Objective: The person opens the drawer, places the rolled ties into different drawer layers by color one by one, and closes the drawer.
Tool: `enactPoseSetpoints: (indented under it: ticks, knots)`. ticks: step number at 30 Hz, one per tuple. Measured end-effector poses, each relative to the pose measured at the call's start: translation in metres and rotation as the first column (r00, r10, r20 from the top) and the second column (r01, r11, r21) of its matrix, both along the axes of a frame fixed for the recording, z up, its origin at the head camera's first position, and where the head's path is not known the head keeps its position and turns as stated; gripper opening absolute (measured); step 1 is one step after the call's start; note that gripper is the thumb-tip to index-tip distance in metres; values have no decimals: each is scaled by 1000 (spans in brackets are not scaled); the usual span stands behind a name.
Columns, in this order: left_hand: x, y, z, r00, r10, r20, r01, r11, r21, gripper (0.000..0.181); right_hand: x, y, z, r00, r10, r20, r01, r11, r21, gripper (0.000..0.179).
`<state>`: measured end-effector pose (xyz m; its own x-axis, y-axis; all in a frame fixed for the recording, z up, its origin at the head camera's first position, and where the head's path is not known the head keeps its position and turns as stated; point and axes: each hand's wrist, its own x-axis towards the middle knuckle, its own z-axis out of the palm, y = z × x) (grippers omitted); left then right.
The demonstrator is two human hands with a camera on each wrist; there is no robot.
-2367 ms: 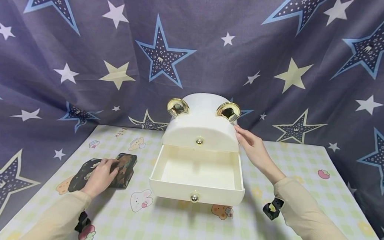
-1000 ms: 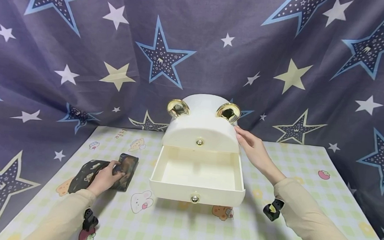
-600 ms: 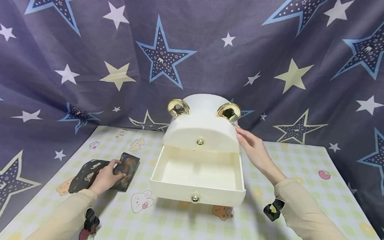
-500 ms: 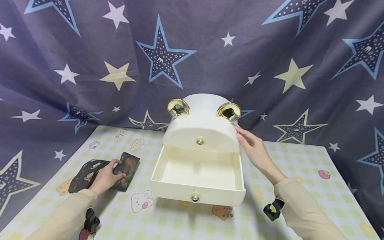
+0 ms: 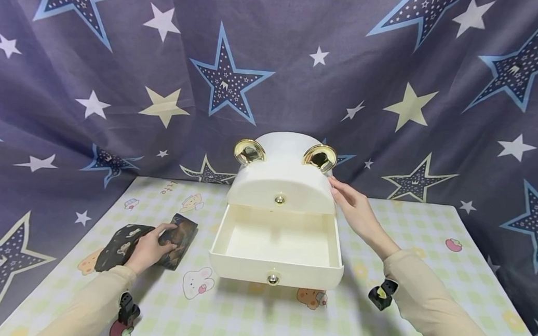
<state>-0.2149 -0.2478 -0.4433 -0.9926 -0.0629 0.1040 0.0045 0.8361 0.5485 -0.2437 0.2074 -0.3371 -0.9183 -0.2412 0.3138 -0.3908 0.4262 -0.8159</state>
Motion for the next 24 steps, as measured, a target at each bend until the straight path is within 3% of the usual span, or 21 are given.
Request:
enactPoseSetpoints:
  ticks: [5, 16, 24]
  knots:
    - [-3, -1, 1, 999, -38, 9, 38, 999, -1, 59, 0, 0, 0, 1000, -9, -1, 9, 1000, 6, 47]
    - [-10, -4, 6, 989, -64, 133, 59, 998, 38, 63, 0, -2, 1, 1000, -5, 13, 5, 1000, 0, 48]
    - [-14, -6, 6, 991, -75, 115, 67, 995, 70, 63, 0, -1, 0, 1000, -10, 2, 10, 1000, 6, 48]
